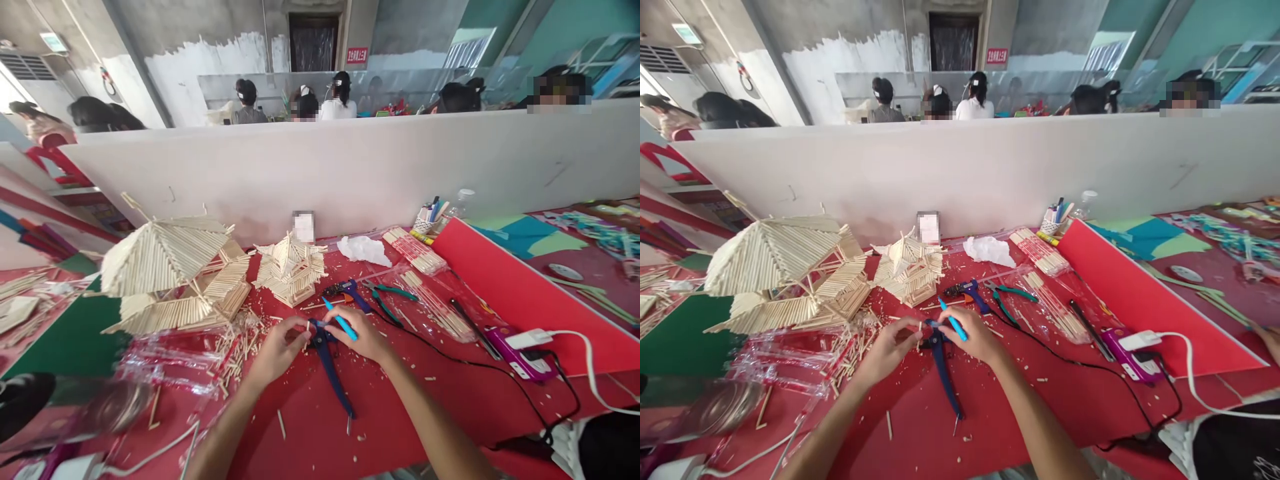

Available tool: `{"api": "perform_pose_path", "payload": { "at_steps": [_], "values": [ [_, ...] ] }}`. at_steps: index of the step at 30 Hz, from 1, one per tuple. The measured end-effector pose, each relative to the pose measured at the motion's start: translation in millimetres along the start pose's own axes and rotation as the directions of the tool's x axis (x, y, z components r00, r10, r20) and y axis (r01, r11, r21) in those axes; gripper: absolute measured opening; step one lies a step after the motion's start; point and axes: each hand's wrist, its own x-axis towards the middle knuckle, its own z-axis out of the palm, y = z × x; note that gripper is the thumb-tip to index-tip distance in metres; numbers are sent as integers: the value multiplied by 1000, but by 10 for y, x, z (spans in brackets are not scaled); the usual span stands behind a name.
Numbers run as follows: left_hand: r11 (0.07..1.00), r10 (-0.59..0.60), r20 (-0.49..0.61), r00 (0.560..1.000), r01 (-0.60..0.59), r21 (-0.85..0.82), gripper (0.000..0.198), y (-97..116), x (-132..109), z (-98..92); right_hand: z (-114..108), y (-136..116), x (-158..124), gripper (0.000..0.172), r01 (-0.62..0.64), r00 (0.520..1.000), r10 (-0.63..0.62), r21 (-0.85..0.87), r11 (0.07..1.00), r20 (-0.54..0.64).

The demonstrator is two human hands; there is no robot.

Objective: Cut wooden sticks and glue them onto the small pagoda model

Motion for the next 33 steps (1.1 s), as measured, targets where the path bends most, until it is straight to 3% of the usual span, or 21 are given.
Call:
{"api": "perform_pose_path", "payload": {
  "at_steps": [6,16,24,33],
  "values": [
    [999,28,-47,999,-26,43,28,-88,2,64,190,-43,-36,7,-31,1000,31,71,997,2],
    [997,-32,-53,998,35,65,26,-81,-15,48,252,-139,22,7,-23,999,21,91,996,24],
    [977,-98,-124,987,71,-202,38,-225,5,-32,108,47,-56,50,-104,991,132,465,879,-30],
    [964,-75,-132,988,38,-262,41,-240,3,-47,128,114,-46,40,-140,988,150,578,804,32]
  ]
}}
